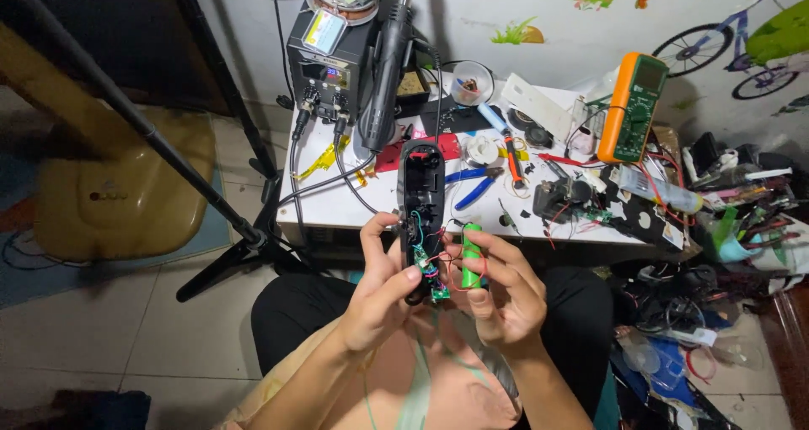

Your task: Assembling and troubleshooting a small electronic device by manipulating internal components and using a screwdriver.

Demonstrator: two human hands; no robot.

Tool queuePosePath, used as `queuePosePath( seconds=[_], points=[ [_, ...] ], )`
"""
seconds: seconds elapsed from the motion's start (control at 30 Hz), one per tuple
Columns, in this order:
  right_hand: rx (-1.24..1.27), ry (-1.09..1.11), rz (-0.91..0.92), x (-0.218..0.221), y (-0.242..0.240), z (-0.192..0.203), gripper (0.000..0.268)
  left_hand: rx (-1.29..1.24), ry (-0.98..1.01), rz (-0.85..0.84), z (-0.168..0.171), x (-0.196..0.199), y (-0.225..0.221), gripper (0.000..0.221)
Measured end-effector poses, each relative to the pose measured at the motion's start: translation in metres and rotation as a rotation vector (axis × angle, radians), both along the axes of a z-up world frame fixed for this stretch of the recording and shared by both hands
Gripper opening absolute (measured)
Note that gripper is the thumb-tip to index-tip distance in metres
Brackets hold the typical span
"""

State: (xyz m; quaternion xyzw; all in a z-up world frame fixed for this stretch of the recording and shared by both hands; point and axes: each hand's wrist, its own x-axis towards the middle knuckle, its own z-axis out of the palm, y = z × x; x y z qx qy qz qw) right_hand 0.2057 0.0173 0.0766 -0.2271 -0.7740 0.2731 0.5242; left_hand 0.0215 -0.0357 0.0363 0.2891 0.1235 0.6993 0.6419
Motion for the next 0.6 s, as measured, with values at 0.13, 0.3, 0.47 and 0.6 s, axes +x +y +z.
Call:
queuePosePath(
  seconds=[0.13, 0.3, 0.47, 0.6],
  points=[
    [-0.040, -0.005, -0.077, 0.009, -0.009, -0.010, 0.041, -0.055, 0.003, -0.029, 0.006, 0.001, -0.009, 0.069],
    [-0.138, 0.135, -0.045, 0.006, -0.019, -0.003, 0.044, -0.076, -0.017, -0.014, 0.004, -0.001, -0.012, 0.068],
    [-0.181, 0.137, 0.012, 0.016, -0.018, -0.007, 0.042, -0.065, -0.016, 0.003, 0.010, -0.001, -0.013, 0.067],
    [-0.194, 0.097, 0.021, 0.016, -0.018, -0.008, 0.044, -0.057, 0.029, 0.046, 0.012, 0.001, -0.012, 0.063]
  ],
)
